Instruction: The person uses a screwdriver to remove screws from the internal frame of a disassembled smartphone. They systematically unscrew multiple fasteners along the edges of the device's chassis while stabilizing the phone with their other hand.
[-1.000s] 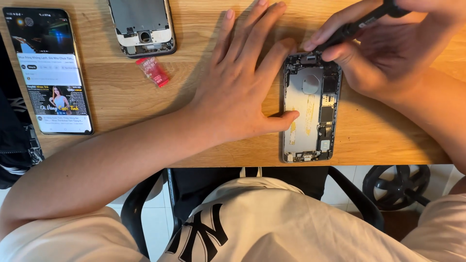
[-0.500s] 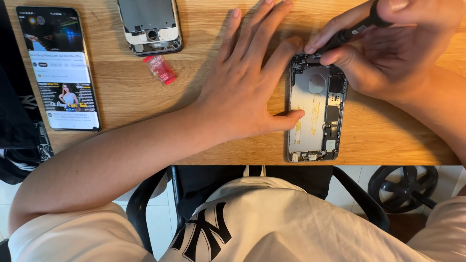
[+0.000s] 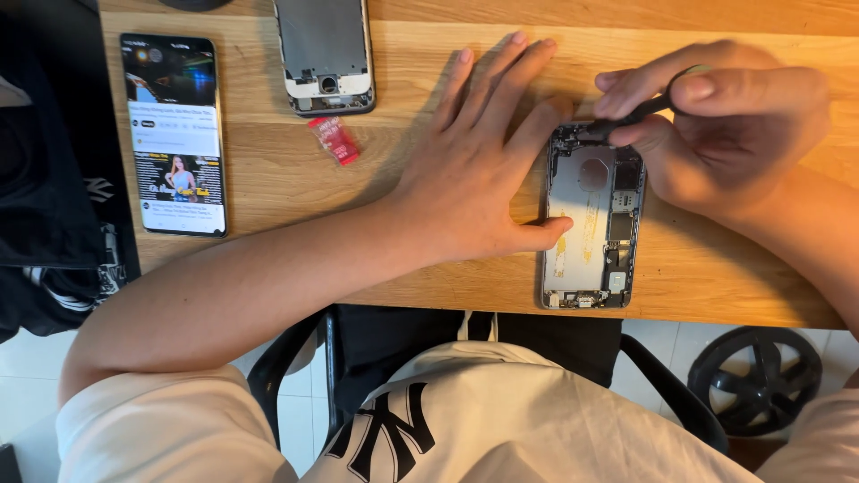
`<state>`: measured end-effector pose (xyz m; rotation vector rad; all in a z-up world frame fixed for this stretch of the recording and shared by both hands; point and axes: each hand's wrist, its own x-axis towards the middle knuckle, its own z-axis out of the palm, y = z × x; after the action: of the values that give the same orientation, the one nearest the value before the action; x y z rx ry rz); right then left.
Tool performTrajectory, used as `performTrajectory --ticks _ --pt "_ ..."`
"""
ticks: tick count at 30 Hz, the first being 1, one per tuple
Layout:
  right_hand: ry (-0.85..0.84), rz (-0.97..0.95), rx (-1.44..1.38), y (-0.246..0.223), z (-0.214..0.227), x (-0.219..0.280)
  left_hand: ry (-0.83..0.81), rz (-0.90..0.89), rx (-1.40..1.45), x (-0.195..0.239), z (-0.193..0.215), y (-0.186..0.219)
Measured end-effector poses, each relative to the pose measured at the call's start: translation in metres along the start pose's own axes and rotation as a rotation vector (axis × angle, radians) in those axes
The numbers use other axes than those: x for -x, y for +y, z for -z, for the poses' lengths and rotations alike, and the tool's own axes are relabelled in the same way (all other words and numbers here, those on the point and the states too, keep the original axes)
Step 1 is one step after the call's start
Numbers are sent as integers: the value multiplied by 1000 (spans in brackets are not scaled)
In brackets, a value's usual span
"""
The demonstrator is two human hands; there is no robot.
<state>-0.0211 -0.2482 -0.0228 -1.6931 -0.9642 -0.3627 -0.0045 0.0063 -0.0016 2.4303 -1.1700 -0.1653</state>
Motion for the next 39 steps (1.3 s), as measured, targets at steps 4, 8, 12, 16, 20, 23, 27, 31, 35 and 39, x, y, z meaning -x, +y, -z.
performTrajectory --ticks 4,8,12,16,20,23,27,31,35,39 --pt "14 -43 -78 6 -6 3 11 1 -23 1 -2 0" --pt "52 109 36 19 0 -3 2 3 -40 2 -3 1" --pt "74 14 -41 10 -6 0 53 -19 -53 3 -3 0" --pt "72 53 2 15 -5 -5 28 -10 -80 2 -5 0" --pt "84 39 3 15 -6 2 -41 49 -124 22 6 16" --pt "83 1 -37 16 -5 7 70 -33 -233 59 32 24" --pt "36 10 -47 20 -2 9 325 -9 -72 124 55 -4" --pt "65 -63 -26 14 -2 12 708 292 -265 199 40 -58" --pt "36 -44 -30 15 0 16 716 456 -300 213 37 -72" --pt "2 -117 -20 7 2 15 582 570 -297 210 46 -74"
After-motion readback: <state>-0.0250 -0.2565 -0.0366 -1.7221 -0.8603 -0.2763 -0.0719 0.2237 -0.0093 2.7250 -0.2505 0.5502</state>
